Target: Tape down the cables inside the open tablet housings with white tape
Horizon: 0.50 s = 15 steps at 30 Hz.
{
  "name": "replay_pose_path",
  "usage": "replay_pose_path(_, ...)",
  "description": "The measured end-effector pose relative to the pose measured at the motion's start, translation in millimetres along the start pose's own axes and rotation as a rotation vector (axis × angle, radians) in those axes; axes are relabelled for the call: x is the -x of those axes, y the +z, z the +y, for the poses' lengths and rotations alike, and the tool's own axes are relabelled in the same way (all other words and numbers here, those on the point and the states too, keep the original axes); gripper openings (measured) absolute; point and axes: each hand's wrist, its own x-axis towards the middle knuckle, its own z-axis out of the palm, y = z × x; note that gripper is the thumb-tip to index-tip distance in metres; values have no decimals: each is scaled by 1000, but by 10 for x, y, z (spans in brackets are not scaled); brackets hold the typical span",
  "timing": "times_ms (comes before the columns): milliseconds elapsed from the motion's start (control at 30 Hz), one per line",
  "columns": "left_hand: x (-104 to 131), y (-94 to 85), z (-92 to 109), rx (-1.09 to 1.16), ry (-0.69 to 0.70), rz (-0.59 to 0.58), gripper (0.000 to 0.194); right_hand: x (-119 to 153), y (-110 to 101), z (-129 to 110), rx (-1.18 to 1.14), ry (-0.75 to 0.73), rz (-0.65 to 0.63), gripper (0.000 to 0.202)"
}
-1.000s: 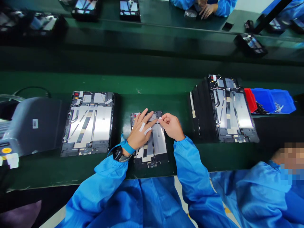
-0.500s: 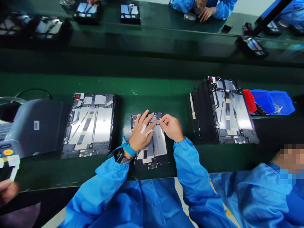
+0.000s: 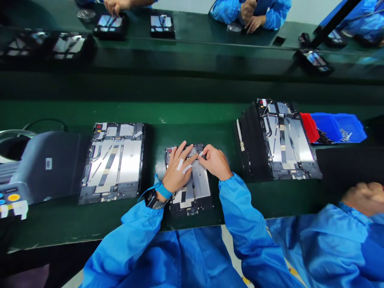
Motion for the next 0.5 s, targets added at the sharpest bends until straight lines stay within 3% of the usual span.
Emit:
replay_pose_path(300, 17, 16, -12, -4, 19, 27, 58, -74, -147, 74, 28, -99, -148, 11)
replay_pose_path(500, 6, 4, -13, 19, 3, 7, 60, -74, -171, 51, 88, -130, -161, 12)
